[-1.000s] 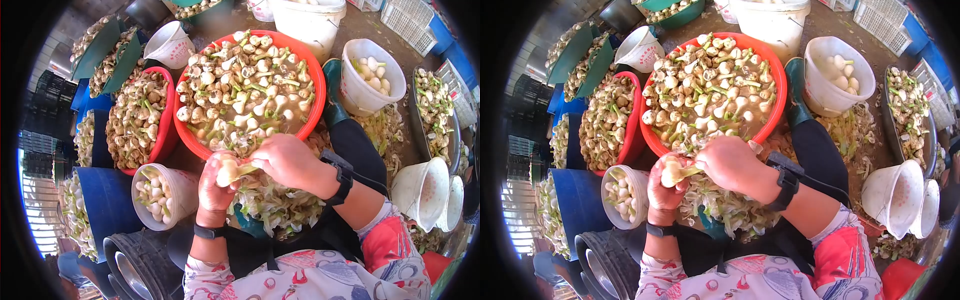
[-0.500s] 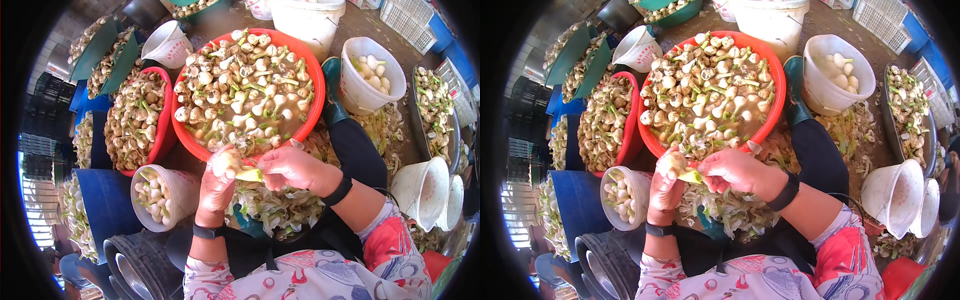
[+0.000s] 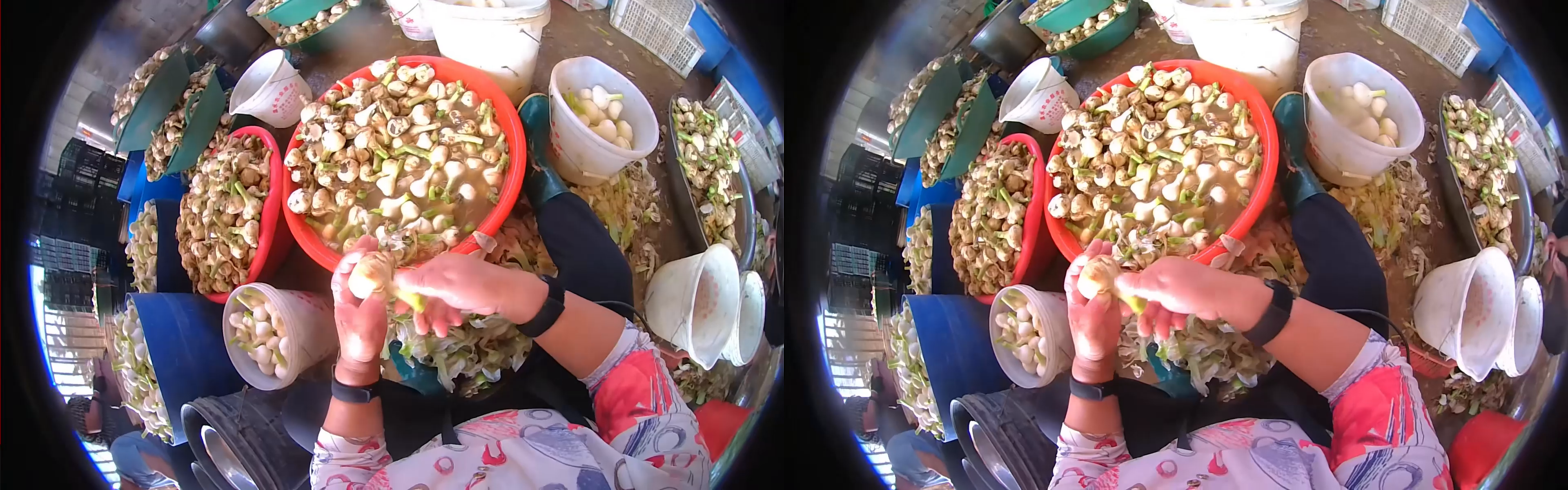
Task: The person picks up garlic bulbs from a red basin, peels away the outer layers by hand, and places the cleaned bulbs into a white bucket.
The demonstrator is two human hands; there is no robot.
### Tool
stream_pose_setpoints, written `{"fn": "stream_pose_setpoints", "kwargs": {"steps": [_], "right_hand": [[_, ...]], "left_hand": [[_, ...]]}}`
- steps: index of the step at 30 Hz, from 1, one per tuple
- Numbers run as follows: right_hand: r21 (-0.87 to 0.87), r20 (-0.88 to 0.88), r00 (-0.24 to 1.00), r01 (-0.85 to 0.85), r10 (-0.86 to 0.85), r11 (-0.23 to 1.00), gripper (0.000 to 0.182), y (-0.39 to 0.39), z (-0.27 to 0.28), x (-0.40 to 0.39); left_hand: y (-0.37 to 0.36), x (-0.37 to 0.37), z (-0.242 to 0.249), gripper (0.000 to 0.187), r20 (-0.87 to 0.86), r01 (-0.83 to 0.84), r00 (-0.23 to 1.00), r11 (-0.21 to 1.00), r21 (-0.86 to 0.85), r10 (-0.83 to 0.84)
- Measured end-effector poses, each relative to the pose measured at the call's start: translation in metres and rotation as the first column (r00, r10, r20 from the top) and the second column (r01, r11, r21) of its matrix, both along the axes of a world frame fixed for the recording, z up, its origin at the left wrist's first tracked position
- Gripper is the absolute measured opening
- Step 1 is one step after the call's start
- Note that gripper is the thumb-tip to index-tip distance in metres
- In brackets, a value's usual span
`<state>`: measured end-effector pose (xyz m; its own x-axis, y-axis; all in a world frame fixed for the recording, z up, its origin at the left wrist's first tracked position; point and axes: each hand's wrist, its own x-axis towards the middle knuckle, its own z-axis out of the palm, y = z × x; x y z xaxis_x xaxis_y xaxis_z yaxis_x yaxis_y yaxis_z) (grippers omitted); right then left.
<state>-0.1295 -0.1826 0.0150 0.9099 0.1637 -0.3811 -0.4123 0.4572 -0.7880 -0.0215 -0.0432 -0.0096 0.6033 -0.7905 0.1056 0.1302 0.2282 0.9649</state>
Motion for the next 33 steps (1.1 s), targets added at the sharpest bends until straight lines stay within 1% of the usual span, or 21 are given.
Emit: {"fn": "stream_pose_setpoints", "kwargs": {"steps": [2, 3, 4, 6, 8, 9, 11, 12, 13, 14, 15, 22, 23, 24, 26, 27, 28, 29, 30, 32, 33], "right_hand": [[0.007, 0.054, 0.997, 0.056, -0.056, 0.998, 0.033, 0.009, -0.015, 0.001], [-0.412, 0.191, 0.967, 0.237, -0.171, 0.880, 0.031, 0.014, -0.019, 0.003], [-0.716, 0.360, 0.910, 0.411, -0.207, 0.564, 0.029, 0.016, -0.022, 0.004], [-0.747, 0.297, 0.943, 0.327, -0.151, 0.579, 0.022, 0.017, -0.028, 0.002], [-0.822, 0.482, 0.875, 0.471, -0.049, 0.321, 0.023, 0.020, -0.030, -0.002], [-0.821, 0.482, 0.875, 0.472, -0.053, 0.320, 0.023, 0.018, -0.032, -0.002], [-0.743, 0.600, 0.793, 0.600, -0.102, 0.298, 0.022, 0.010, -0.035, 0.002], [-0.743, 0.600, 0.793, 0.600, -0.102, 0.298, 0.022, 0.006, -0.035, 0.002], [-0.559, 0.470, 0.836, 0.530, -0.283, 0.637, 0.023, 0.002, -0.034, 0.001], [-0.245, 0.275, 0.881, 0.451, -0.385, 0.858, 0.024, -0.001, -0.030, 0.000], [-0.006, 0.187, 0.855, 0.494, -0.484, 0.869, 0.024, -0.002, -0.021, 0.001], [0.330, -0.012, 0.522, 0.807, -0.853, 0.489, 0.018, -0.016, -0.023, 0.012], [0.507, -0.136, 0.543, 0.757, -0.829, 0.412, 0.017, -0.036, -0.040, 0.009], [0.425, -0.211, 0.367, 0.869, -0.906, 0.253, 0.020, -0.048, -0.033, 0.009], [-0.134, 0.210, 0.532, 0.847, -0.820, 0.514, 0.019, -0.062, -0.052, -0.001], [-0.639, 0.410, 0.776, 0.619, -0.479, 0.456, 0.018, -0.050, -0.068, 0.003], [-0.940, 0.325, 0.944, 0.329, -0.056, 0.090, 0.018, -0.031, -0.065, 0.006], [-0.987, -0.065, 0.998, -0.066, 0.017, 0.144, 0.018, -0.022, -0.058, 0.002], [-0.988, -0.064, 0.998, -0.066, 0.019, 0.139, 0.018, -0.013, -0.044, 0.002], [-0.784, 0.573, 0.782, 0.610, -0.246, 0.112, 0.007, -0.001, -0.025, 0.005], [-0.787, 0.567, 0.786, 0.605, -0.245, 0.119, 0.007, 0.003, -0.018, 0.006]], "left_hand": [[-0.003, -0.006, 0.005, 0.069, -0.099, -0.037, 0.995, 0.995, -0.094, 0.028], [-0.003, -0.005, 0.006, 0.071, -0.001, -0.042, 0.999, 0.999, 0.009, 0.042], [-0.001, -0.002, 0.002, 0.071, -0.002, -0.044, 0.999, 0.999, 0.010, 0.044], [-0.002, 0.005, -0.001, 0.064, 0.272, -0.174, 0.960, 0.907, 0.384, 0.069], [-0.002, 0.002, 0.003, 0.062, 0.362, -0.220, 0.929, 0.907, 0.359, 0.082], [-0.001, 0.003, 0.006, 0.063, 0.292, -0.143, 0.956, 0.920, 0.366, 0.033], [0.000, 0.005, 0.009, 0.064, 0.220, -0.065, 0.975, 0.928, 0.368, -0.019], [0.000, 0.006, 0.010, 0.065, -0.020, 0.047, 0.999, 0.965, 0.257, -0.044], [0.000, 0.007, 0.010, 0.066, -0.253, 0.129, 0.963, 0.985, 0.118, -0.096], [-0.001, 0.005, 0.013, 0.066, -0.251, 0.127, 0.963, 0.985, 0.118, -0.094], [-0.003, 0.003, 0.018, 0.067, -0.406, 0.219, 0.895, 0.975, 0.035, -0.187], [-0.004, -0.010, 0.015, 0.064, -0.652, 0.256, 0.689, 0.948, -0.189, -0.316], [-0.003, -0.009, 0.011, 0.064, -0.714, 0.235, 0.627, 0.950, -0.208, -0.311], [-0.002, -0.007, 0.010, 0.064, -0.713, 0.230, 0.628, 0.950, -0.212, -0.312], [0.002, -0.003, 0.009, 0.060, -0.659, 0.194, 0.682, 0.948, -0.253, -0.315], [0.002, 0.004, 0.003, 0.056, -0.641, 0.239, 0.710, 0.956, -0.171, -0.292], [0.000, 0.004, -0.002, 0.051, -0.556, 0.227, 0.799, 0.971, -0.072, -0.228], [-0.002, 0.003, -0.002, 0.050, -0.535, 0.179, 0.833, 0.984, 0.022, -0.140], [-0.003, 0.004, -0.002, 0.049, -0.505, 0.128, 0.861, 0.985, 0.116, -0.053], [-0.003, 0.006, 0.000, 0.048, -0.461, 0.127, 0.886, 0.979, 0.161, -0.039], [-0.001, 0.006, 0.001, 0.048, -0.415, 0.136, 0.909, 0.966, 0.219, -0.034]]}}
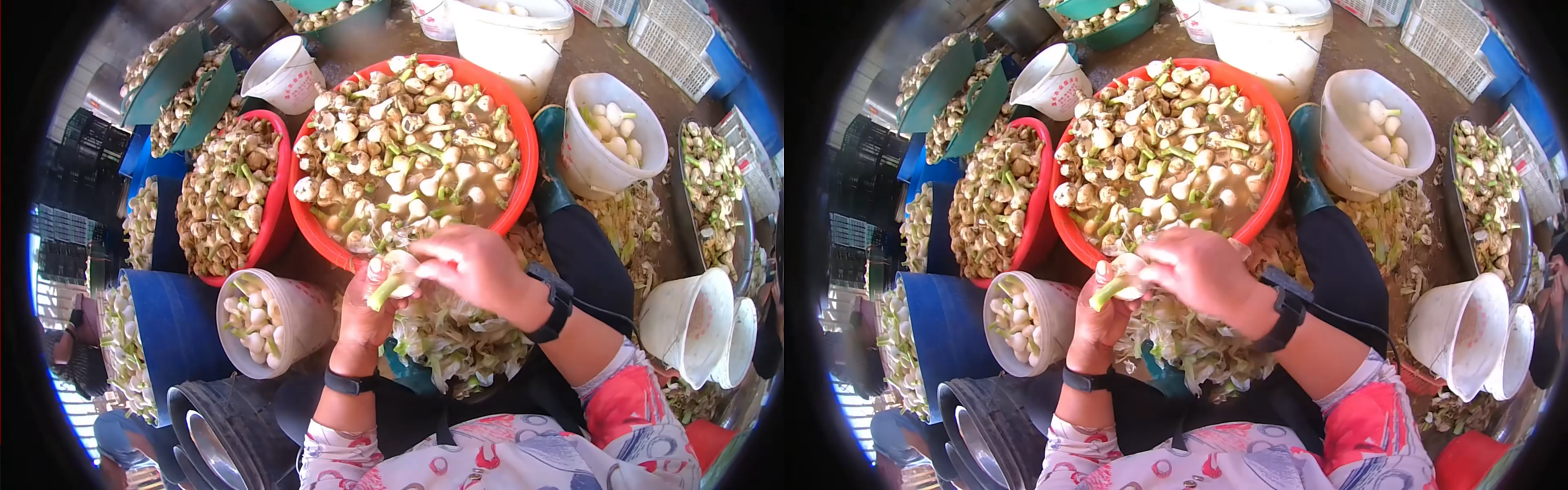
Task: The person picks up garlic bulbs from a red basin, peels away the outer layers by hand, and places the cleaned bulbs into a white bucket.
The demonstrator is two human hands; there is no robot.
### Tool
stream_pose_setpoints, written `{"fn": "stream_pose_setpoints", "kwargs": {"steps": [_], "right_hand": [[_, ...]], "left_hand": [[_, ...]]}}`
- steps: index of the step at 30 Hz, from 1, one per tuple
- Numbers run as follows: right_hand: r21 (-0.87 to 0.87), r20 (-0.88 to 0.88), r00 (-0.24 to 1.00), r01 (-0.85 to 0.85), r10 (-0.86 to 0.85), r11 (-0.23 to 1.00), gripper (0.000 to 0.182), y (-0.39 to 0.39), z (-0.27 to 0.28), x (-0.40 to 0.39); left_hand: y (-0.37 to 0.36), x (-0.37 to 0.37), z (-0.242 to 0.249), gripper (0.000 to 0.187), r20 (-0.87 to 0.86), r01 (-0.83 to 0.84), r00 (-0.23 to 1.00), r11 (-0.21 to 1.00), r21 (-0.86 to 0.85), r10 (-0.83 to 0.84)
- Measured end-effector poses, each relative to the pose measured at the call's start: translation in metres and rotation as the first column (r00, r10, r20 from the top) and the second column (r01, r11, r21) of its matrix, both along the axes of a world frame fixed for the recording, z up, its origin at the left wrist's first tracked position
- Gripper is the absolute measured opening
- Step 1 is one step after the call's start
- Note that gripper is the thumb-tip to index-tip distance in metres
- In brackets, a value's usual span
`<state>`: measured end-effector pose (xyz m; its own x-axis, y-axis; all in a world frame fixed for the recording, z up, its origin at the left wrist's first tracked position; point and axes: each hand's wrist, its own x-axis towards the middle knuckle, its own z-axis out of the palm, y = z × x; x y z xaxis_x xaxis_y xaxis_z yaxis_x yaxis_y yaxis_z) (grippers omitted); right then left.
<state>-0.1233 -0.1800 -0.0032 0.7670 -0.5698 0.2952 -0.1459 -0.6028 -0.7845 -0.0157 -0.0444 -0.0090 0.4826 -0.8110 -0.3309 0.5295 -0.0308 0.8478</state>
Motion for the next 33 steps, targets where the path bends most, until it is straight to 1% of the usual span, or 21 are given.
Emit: {"fn": "stream_pose_setpoints", "kwargs": {"steps": [2, 5, 7, 9, 11, 13, 14, 15, 16, 17, 19, 20, 21, 23, 24, 26, 27, 28, 29, 31, 33], "right_hand": [[-0.186, 0.196, 0.952, -0.200, 0.236, 0.962, 0.003, 0.003, 0.011, -0.001], [-0.227, 0.128, 0.949, -0.255, 0.288, 0.940, 0.005, 0.003, 0.017, -0.005], [-0.184, 0.167, 0.953, -0.223, 0.254, 0.957, 0.005, 0.006, 0.020, -0.007], [-0.186, 0.146, 0.987, -0.046, 0.074, 0.981, 0.005, 0.002, 0.018, -0.008], [0.058, 0.096, 0.992, 0.079, -0.085, 0.995, 0.014, -0.019, 0.012, -0.006], [0.087, -0.096, 0.981, 0.175, -0.167, 0.981, 0.016, -0.029, -0.007, -0.003], [0.080, -0.096, 0.982, 0.171, -0.163, 0.982, 0.016, -0.027, -0.025, -0.004], [0.040, -0.375, 0.926, -0.037, 0.049, 0.999, 0.018, -0.019, -0.048, -0.006], [0.053, -0.627, 0.746, -0.248, 0.225, 0.967, 0.022, -0.012, -0.043, -0.005], [0.291, -0.402, 0.881, -0.135, 0.249, 0.947, 0.037, -0.004, -0.036, -0.007], [0.308, 0.055, 0.957, -0.288, 0.285, 0.907, 0.052, 0.004, 0.000, -0.007], [0.145, 0.093, 0.945, -0.325, 0.314, 0.934, 0.053, 0.009, 0.007, -0.003], [-0.026, 0.133, 0.929, -0.345, 0.345, 0.938, 0.055, 0.014, 0.013, 0.001], [-0.019, 0.040, 0.958, -0.282, 0.282, 0.959, 0.048, 0.029, 0.019, 0.001], [-0.064, 0.120, 0.966, -0.223, 0.229, 0.973, 0.042, 0.031, 0.006, 0.002], [-0.117, 0.191, 0.961, -0.180, 0.200, 0.977, 0.037, 0.029, -0.002, 0.004], [0.270, 0.215, 0.967, -0.193, 0.137, 0.943, 0.032, 0.027, 0.002, 0.003], [0.615, 0.207, 0.976, -0.179, 0.062, 0.768, 0.028, 0.025, 0.005, 0.003], [0.604, 0.200, 0.977, -0.182, 0.074, 0.776, 0.028, 0.025, 0.006, 0.004], [0.263, 0.322, 0.936, -0.231, 0.140, 0.937, 0.026, 0.025, 0.008, 0.003], [0.189, 0.304, 0.936, -0.240, 0.175, 0.952, 0.028, 0.029, 0.013, 0.002]], "left_hand": [[0.001, -0.002, 0.001, 0.048, -0.020, 0.048, 0.999, 0.999, -0.022, -0.048], [0.001, -0.003, 0.002, 0.051, -0.017, 0.084, 0.996, 0.996, -0.027, -0.085], [0.003, 0.002, 0.000, 0.052, -0.016, 0.239, 0.971, 0.970, -0.049, -0.240], [0.005, -0.003, 0.011, 0.051, -0.062, 0.242, 0.967, 0.968, -0.062, -0.245], [0.005, -0.014, 0.029, 0.048, 0.092, 0.250, 0.965, 0.966, -0.062, -0.244], [0.008, -0.012, 0.017, 0.049, 0.030, 0.311, 0.950, 0.950, -0.017, -0.311], [0.006, -0.014, 0.008, 0.048, -0.010, 0.187, 0.982, 0.980, -0.071, -0.189], [0.003, -0.014, 0.002, 0.048, -0.054, 0.054, 0.997, 0.991, -0.125, -0.061], [0.000, -0.009, 0.007, 0.050, 0.047, -0.001, 0.999, 1.000, -0.007, 0.001], [-0.006, -0.013, 0.012, 0.049, 0.234, -0.135, 0.966, 0.988, 0.078, 0.114], [-0.003, -0.005, 0.005, 0.045, 0.345, -0.235, 0.923, 0.961, 0.149, 0.172], [-0.003, -0.009, -0.002, 0.042, 0.522, -0.347, 0.831, 0.914, 0.213, 0.194], [-0.005, -0.010, -0.010, 0.040, 0.722, -0.323, 0.678, 0.938, 0.121, 0.140], [-0.008, -0.014, -0.021, 0.036, 0.779, -0.376, 0.602, 0.923, 0.082, 0.177], [-0.012, -0.017, -0.024, 0.033, 0.695, -0.426, 0.649, 0.905, -0.003, 0.308], [-0.011, -0.019, -0.007, 0.032, 0.614, -0.420, 0.725, 0.907, 0.034, 0.313], [-0.010, -0.019, 0.000, 0.030, 0.539, -0.386, 0.793, 0.919, 0.083, 0.285], [-0.009, -0.018, 0.000, 0.029, 0.488, -0.344, 0.833, 0.935, 0.086, 0.261], [-0.005, -0.017, 0.001, 0.029, 0.478, -0.352, 0.834, 0.933, 0.073, 0.276], [0.003, -0.012, 0.012, 0.030, 0.384, -0.237, 0.903, 0.969, 0.071, 0.193], [0.008, -0.011, 0.022, 0.035, 0.354, -0.131, 0.926, 0.991, -0.021, 0.130]]}}
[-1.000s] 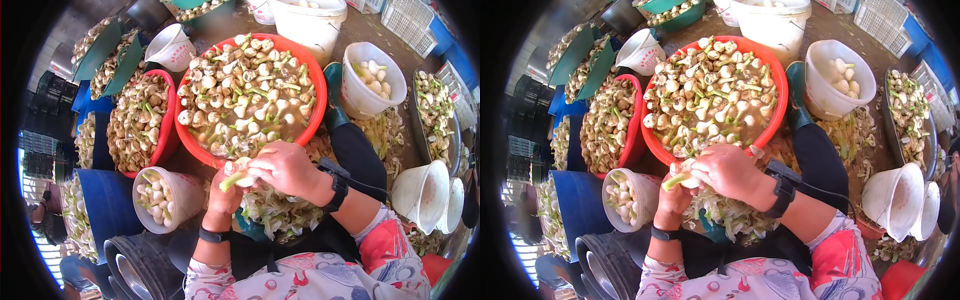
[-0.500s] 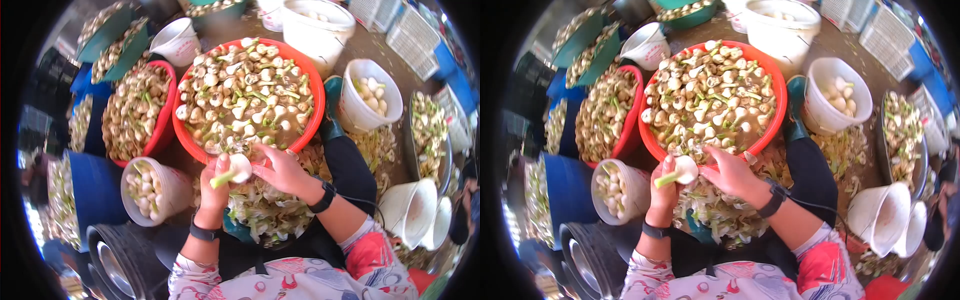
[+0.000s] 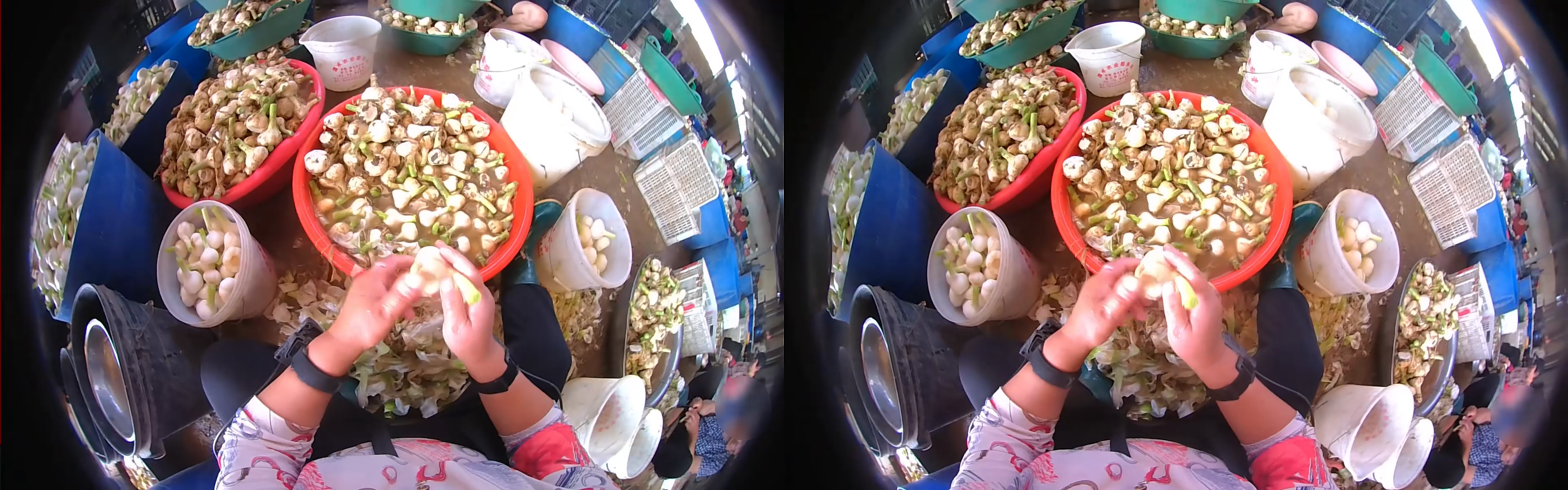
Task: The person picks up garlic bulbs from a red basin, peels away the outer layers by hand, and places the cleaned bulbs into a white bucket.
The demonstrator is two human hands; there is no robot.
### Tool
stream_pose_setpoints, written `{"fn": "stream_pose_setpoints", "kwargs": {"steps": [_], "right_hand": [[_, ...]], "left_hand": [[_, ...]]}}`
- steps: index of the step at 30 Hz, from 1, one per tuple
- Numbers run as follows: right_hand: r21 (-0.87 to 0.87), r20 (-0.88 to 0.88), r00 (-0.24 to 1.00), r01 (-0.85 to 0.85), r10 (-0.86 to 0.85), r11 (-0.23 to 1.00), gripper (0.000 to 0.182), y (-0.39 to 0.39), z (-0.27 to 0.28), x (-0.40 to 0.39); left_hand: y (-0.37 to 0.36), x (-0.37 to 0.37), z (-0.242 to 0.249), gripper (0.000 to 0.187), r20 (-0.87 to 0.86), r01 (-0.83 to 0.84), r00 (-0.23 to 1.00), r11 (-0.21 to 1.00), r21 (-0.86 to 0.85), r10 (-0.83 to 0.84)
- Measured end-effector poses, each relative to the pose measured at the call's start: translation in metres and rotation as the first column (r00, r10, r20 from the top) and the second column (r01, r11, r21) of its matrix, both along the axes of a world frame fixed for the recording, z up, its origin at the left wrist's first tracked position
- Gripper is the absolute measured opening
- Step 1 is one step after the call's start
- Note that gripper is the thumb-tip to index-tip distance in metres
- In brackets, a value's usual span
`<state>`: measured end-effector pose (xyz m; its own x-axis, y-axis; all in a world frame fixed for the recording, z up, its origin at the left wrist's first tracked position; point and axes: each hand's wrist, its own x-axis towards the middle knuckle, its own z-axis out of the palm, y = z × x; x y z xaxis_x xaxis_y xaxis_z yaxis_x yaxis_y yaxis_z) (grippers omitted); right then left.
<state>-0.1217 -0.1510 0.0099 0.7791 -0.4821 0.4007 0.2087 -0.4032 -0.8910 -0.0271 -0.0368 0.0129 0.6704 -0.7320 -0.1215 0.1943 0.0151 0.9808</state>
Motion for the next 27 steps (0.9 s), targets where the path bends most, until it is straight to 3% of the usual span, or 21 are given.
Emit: {"fn": "stream_pose_setpoints", "kwargs": {"steps": [2, 3, 4, 6, 7, 11, 13, 14, 16, 17, 22, 24, 25, 26, 27], "right_hand": [[-0.093, 0.113, 0.994, 0.001, 0.009, 0.996, 0.029, 0.006, -0.002, 0.000], [-0.014, 0.102, 0.995, -0.013, 0.015, 1.000, 0.032, 0.011, -0.002, -0.001], [-0.015, 0.101, 0.995, -0.014, 0.015, 1.000, 0.032, 0.012, 0.001, -0.002], [-0.446, 0.038, 0.997, 0.083, -0.074, 0.891, 0.043, 0.011, 0.014, -0.005], [-0.526, 0.030, 0.993, 0.115, -0.117, 0.842, 0.048, 0.011, 0.020, -0.008], [-0.480, 0.002, 0.997, 0.063, -0.071, 0.875, 0.050, 0.016, 0.028, -0.015], [-0.068, -0.119, 0.993, 0.018, -0.026, 0.998, 0.038, 0.020, 0.034, -0.021], [-0.069, -0.118, 0.993, 0.024, -0.032, 0.997, 0.038, 0.018, 0.036, -0.022], [-0.297, -0.324, 0.939, 0.016, -0.116, 0.955, 0.024, 0.012, 0.042, -0.021], [-0.424, -0.195, 0.969, 0.058, -0.154, 0.904, 0.013, 0.011, 0.039, -0.019], [-0.498, -0.315, 0.932, -0.001, -0.180, 0.867, 0.010, 0.010, 0.038, -0.019], [-0.504, -0.371, 0.902, 0.005, -0.221, 0.864, 0.010, 0.009, 0.032, -0.018], [-0.347, -0.377, 0.910, 0.032, -0.171, 0.937, 0.010, 0.008, 0.030, -0.018], [-0.181, -0.375, 0.920, 0.051, -0.117, 0.982, 0.010, 0.008, 0.028, -0.017], [-0.172, -0.311, 0.943, 0.069, -0.121, 0.983, 0.011, 0.009, 0.027, -0.018]], "left_hand": [[-0.001, 0.001, 0.001, 0.042, -0.107, 0.279, 0.953, 0.958, -0.065, -0.284], [-0.001, 0.003, 0.003, 0.051, -0.265, 0.310, 0.901, 0.937, -0.159, -0.343], [0.000, 0.001, 0.002, 0.051, -0.265, 0.309, 0.901, 0.937, -0.160, -0.343], [0.001, -0.002, 0.000, 0.054, -0.314, 0.170, 0.904, 0.918, -0.359, -0.291], [0.004, -0.001, 0.004, 0.058, -0.189, 0.190, 0.944, 0.915, -0.356, -0.269], [0.007, -0.001, 0.005, 0.060, -0.133, 0.149, 0.971, 0.942, -0.301, -0.196], [0.011, 0.001, 0.007, 0.060, -0.074, 0.179, 0.976, 0.949, -0.259, -0.205], [0.011, 0.001, 0.008, 0.059, -0.017, 0.208, 0.976, 0.955, -0.213, -0.217], [0.010, -0.004, 0.012, 0.058, 0.018, 0.177, 0.984, 0.957, -0.229, -0.178], [0.011, -0.004, 0.010, 0.058, 0.071, 0.184, 0.982, 0.965, -0.186, -0.173], [0.017, -0.002, 0.005, 0.060, 0.254, 0.200, 0.951, 0.978, -0.064, -0.178], [0.017, 0.001, 0.003, 0.058, 0.491, 0.249, 0.840, 0.968, 0.029, -0.231], [0.017, 0.000, 0.008, 0.058, 0.492, 0.252, 0.838, 0.967, 0.031, -0.234], [0.017, 0.000, 0.016, 0.056, 0.282, 0.227, 0.936, 0.974, -0.022, -0.212], [0.017, -0.001, 0.020, 0.054, 0.049, 0.188, 0.981, 0.980, -0.066, -0.185]]}}
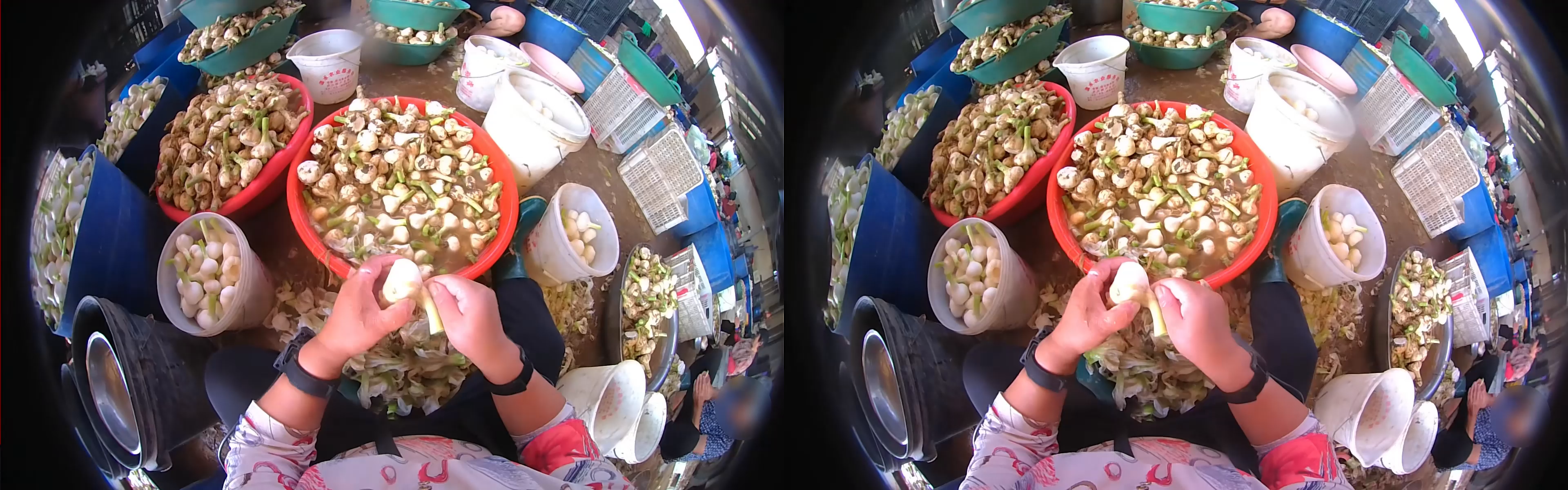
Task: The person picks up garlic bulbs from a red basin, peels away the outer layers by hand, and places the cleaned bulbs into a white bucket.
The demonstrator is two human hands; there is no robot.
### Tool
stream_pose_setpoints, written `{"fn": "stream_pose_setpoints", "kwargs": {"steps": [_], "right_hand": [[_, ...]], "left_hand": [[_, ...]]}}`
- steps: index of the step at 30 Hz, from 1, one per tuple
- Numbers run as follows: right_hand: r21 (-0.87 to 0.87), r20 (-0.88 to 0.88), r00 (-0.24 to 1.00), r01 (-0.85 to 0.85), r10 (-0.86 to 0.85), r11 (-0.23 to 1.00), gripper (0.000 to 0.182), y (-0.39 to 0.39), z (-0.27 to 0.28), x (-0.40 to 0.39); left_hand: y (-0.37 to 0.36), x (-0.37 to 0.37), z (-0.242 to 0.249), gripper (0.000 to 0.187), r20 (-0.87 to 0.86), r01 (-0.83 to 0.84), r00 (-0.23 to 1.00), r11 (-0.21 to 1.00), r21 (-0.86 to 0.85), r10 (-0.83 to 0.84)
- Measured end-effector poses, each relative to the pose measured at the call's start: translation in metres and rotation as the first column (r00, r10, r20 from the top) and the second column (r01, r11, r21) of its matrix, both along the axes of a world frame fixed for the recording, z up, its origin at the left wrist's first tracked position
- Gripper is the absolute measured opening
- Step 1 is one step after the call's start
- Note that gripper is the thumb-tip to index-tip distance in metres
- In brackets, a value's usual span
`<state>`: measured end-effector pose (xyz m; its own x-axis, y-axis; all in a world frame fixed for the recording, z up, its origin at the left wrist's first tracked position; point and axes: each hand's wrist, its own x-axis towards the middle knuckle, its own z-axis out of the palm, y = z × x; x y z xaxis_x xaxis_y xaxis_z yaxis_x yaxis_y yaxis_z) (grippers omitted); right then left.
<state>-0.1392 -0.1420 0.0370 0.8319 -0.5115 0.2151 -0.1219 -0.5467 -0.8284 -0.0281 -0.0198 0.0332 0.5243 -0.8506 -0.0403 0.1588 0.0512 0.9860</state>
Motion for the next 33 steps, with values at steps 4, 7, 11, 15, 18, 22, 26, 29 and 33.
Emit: {"fn": "stream_pose_setpoints", "kwargs": {"steps": [4, 7, 11, 15, 18, 22, 26, 29, 33], "right_hand": [[-0.092, 0.025, 0.998, -0.047, 0.050, 0.995, 0.011, -0.003, 0.012, 0.000], [-0.143, -0.011, 0.997, -0.083, 0.082, 0.986, 0.012, -0.005, 0.012, -0.003], [-0.243, 0.025, 0.997, -0.070, 0.078, 0.968, 0.009, -0.005, 0.007, -0.003], [-0.318, 0.063, 0.995, -0.049, 0.073, 0.947, 0.006, -0.002, 0.002, -0.007], [-0.230, -0.003, 1.000, 0.018, -0.019, 0.973, 0.007, 0.000, 0.005, -0.008], [-0.001, -0.027, 0.971, 0.236, -0.236, 0.972, 0.007, -0.017, -0.015, 0.000], [0.516, -0.108, 0.993, 0.096, -0.046, 0.851, 0.024, -0.010, -0.013, -0.004], [0.321, -0.084, 0.995, -0.024, 0.054, 0.947, 0.029, -0.008, -0.018, -0.004], [-0.271, -0.097, 0.979, -0.200, 0.180, 0.942, 0.019, -0.005, -0.006, -0.004]], "left_hand": [[0.001, 0.003, -0.007, 0.051, 0.165, -0.020, 0.986, 0.997, 0.074, 0.007], [-0.003, -0.003, -0.014, 0.045, 0.303, -0.089, 0.951, 0.992, 0.084, 0.060], [-0.003, -0.004, -0.003, 0.043, 0.363, -0.081, 0.932, 0.973, 0.215, -0.003], [-0.002, -0.006, -0.011, 0.042, 0.498, -0.106, 0.867, 0.980, 0.169, 0.007], [-0.003, -0.005, -0.013, 0.042, 0.395, -0.040, 0.916, 0.965, 0.260, -0.069], [-0.003, -0.007, -0.007, 0.049, -0.088, 0.172, 0.981, 0.985, 0.013, -0.170], [-0.008, -0.009, -0.011, 0.062, -0.354, 0.013, 0.930, 0.974, -0.225, -0.094], [-0.007, -0.005, -0.019, 0.057, -0.146, -0.070, 0.987, 0.997, -0.021, 0.066], [-0.007, -0.001, -0.025, 0.047, -0.109, 0.084, 0.990, 0.996, -0.017, -0.086]]}}
